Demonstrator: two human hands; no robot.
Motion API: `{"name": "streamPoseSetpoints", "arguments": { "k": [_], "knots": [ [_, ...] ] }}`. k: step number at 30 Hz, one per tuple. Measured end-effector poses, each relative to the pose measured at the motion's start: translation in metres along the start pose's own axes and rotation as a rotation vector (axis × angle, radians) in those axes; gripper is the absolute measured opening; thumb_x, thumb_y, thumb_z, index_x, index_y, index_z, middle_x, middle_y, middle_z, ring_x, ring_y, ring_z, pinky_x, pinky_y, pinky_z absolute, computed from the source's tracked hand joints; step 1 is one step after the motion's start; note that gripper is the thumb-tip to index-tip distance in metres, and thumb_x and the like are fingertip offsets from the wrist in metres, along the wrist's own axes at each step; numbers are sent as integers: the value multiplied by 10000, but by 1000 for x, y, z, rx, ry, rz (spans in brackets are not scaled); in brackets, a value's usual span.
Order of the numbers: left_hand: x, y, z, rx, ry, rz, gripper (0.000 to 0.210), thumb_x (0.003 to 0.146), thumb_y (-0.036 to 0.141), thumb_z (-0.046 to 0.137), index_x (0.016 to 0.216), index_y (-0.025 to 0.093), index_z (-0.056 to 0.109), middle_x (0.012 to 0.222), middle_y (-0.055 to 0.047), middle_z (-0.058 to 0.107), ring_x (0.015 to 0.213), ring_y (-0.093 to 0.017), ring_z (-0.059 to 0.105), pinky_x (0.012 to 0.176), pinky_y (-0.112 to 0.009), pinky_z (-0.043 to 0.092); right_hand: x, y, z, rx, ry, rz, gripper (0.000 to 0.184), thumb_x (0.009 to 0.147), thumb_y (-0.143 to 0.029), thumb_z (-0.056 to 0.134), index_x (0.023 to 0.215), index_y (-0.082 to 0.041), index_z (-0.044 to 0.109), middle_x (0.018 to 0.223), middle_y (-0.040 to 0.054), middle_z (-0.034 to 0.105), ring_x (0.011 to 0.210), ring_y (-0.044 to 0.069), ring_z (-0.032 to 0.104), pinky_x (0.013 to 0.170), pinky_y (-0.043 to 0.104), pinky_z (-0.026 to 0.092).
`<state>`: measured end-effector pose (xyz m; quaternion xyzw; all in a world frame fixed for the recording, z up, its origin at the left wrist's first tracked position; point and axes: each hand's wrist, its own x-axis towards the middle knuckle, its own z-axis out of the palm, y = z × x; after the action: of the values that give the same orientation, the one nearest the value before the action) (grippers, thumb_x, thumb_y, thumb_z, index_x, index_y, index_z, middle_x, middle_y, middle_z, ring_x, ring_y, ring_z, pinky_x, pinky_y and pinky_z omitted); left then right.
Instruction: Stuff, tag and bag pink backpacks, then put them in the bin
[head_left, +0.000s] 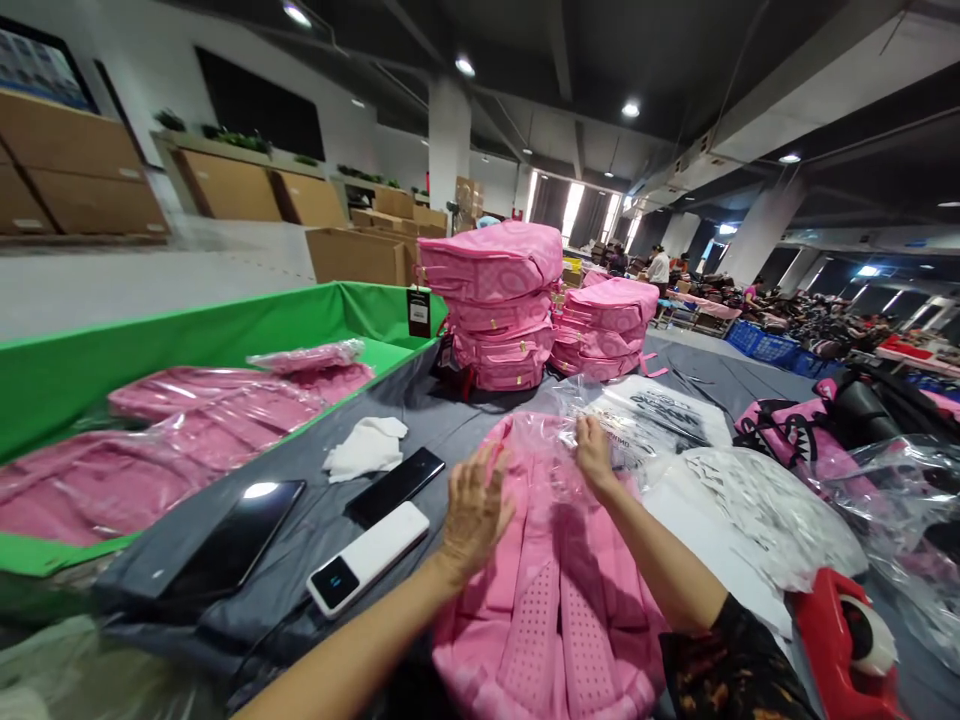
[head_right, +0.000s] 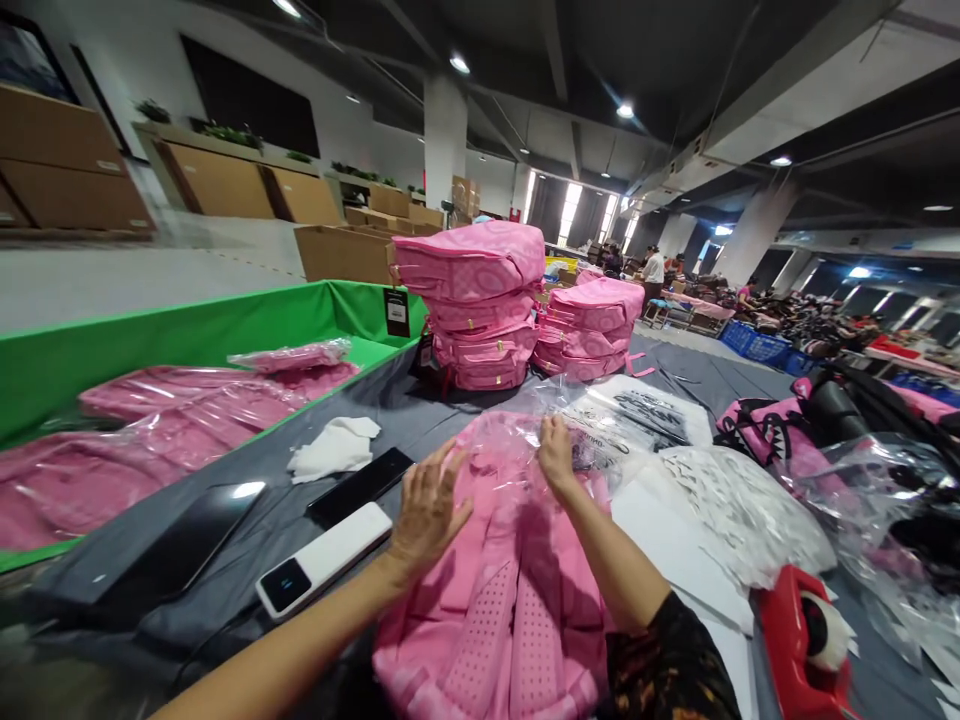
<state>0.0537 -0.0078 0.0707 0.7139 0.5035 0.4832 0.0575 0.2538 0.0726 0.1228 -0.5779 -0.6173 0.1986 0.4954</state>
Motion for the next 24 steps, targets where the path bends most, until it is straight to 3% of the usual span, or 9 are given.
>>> {"name": "streamPoseSetpoints", "arguments": {
  "k": [2,3,7,10,14,18,20,24],
  "knots": [
    [7,14,1,270,79,253,563,845,209,632,1395,160,525,1486,-210,492,1385,-347,427,1145,-524,281,-18,-10,5,-39,-69,-83,366,957,-548,423,753,-244,430,626,-46,465,559,138,463,559,251,368],
    [13,17,2,347,111,284,580,853,220,634,1414,142,510,1443,-222,526,1340,-353,466,1126,-519,302,-28,-15,6,-104,-127,-155,338,939,-535,488,788,-233,473,643,-41,496,577,139,484,578,249,368],
    [43,0,-4,452,101,171,329,896,174,531,1192,142,672,997,-148,696,973,-316,611,996,-495,380,-62,-17,-15,-657,-319,-464,202,878,-335,646,1025,-207,591,854,31,665,714,169,584,611,247,346],
    [48,-25,-12,421,107,166,244,884,137,491,971,169,717,875,-108,676,886,-290,609,940,-465,392,-68,6,-53,-906,-220,-358,133,892,-141,544,962,-220,627,958,74,694,827,189,603,621,254,346],
    [25,-36,-3,314,101,160,225,872,165,496,937,187,711,819,-81,669,824,-262,606,912,-428,406,-61,46,-95,-549,41,-43,67,839,-182,583,782,-215,576,832,45,660,772,190,585,605,246,350],
    [9,-32,17,54,75,14,210,832,186,492,859,205,700,770,-43,681,739,-220,616,821,-357,448,-60,64,-102,-354,134,34,150,910,-300,473,787,-220,508,641,-27,544,573,154,521,556,238,376],
    [13,-35,15,-58,124,-129,218,793,206,476,811,208,693,747,-31,670,690,-206,610,718,-321,458,-68,64,-102,-363,123,-21,155,921,-337,477,829,-221,522,653,-34,542,565,147,512,552,233,372],
    [26,-52,-10,-69,224,-284,209,752,248,483,777,206,686,700,-23,619,636,-203,574,636,-309,442,-89,67,-119,-743,-127,-213,11,855,-228,623,866,-227,619,777,19,641,698,164,576,606,240,339]
  ]
}}
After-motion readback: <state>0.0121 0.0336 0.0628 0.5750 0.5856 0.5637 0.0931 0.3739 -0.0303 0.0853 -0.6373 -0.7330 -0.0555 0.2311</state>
